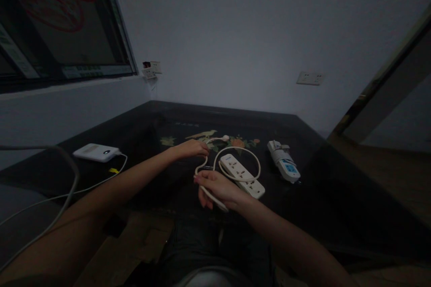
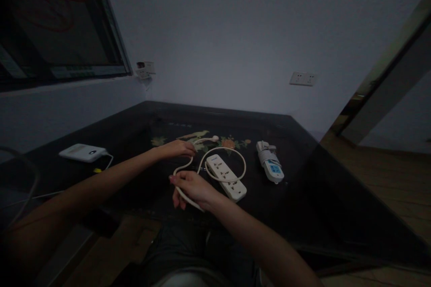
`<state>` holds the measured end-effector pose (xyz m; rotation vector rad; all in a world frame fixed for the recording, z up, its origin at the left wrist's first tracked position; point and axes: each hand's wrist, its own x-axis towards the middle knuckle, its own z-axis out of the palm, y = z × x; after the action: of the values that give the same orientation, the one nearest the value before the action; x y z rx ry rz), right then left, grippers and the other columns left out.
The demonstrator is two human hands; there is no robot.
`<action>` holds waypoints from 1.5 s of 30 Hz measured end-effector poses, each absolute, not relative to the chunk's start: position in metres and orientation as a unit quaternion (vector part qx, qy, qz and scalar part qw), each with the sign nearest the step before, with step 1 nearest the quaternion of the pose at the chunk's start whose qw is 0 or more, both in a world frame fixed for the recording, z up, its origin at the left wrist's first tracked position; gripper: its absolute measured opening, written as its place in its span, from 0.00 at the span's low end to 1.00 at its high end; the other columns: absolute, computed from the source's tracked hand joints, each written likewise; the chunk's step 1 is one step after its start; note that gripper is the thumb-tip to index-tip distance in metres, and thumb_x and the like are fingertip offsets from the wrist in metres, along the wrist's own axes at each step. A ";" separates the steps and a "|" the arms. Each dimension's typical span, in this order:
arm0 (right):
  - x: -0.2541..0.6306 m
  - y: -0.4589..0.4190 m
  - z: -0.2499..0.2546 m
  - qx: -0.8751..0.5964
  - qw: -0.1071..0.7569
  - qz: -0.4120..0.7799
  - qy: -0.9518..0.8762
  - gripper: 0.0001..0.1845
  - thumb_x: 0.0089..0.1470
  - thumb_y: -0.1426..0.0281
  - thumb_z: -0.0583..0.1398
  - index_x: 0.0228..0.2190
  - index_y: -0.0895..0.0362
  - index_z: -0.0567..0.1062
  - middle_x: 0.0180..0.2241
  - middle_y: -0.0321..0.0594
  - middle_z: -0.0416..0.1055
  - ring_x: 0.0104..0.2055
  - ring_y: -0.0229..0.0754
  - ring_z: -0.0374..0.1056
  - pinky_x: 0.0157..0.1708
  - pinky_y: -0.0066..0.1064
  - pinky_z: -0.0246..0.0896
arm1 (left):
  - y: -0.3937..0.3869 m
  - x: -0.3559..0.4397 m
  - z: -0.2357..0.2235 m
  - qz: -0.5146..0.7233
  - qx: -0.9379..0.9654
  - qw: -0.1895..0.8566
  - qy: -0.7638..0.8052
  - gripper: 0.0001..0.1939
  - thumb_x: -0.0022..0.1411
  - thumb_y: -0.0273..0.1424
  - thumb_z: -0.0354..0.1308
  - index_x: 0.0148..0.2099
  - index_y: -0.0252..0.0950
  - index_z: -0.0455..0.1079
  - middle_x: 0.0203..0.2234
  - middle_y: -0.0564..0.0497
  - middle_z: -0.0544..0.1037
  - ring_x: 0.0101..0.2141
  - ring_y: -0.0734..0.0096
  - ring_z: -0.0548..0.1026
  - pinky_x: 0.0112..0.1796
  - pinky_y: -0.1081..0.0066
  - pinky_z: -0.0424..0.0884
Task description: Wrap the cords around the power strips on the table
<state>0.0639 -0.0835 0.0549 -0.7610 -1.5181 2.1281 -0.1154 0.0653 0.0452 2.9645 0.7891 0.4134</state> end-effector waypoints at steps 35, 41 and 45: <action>0.116 -0.009 0.056 -0.444 0.386 0.309 -0.747 0.11 0.53 0.69 0.59 0.40 0.57 0.70 0.32 0.40 0.74 0.35 0.41 0.71 0.34 0.31 0.63 | -0.063 -0.138 0.036 0.651 0.415 0.456 0.443 0.21 0.59 0.34 0.57 0.54 0.36 0.61 0.29 0.51 0.77 0.24 0.72 0.77 0.27 0.72 0.74; 0.206 -0.034 0.052 -0.468 0.151 0.177 -0.853 0.13 0.58 0.63 0.55 0.38 0.57 0.76 0.40 0.47 0.76 0.43 0.47 0.70 0.44 0.37 0.60 | -0.019 -0.158 0.037 0.667 0.297 0.543 0.415 0.10 0.62 0.22 0.52 0.46 0.34 0.65 0.29 0.51 0.76 0.19 0.83 0.70 0.19 0.83 0.66; 0.222 -0.052 0.048 -0.483 0.090 0.119 -0.863 0.18 0.55 0.60 0.59 0.45 0.55 0.73 0.41 0.46 0.76 0.44 0.49 0.69 0.47 0.39 0.58 | 0.009 -0.167 0.030 0.648 0.284 0.554 0.439 0.08 0.61 0.17 0.49 0.41 0.31 0.65 0.24 0.53 0.71 0.16 0.87 0.64 0.17 0.86 0.62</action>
<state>0.2220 -0.0519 0.0475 -1.4367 -2.5648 0.3525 -0.1667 0.0087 0.0302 0.6708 1.0382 1.5313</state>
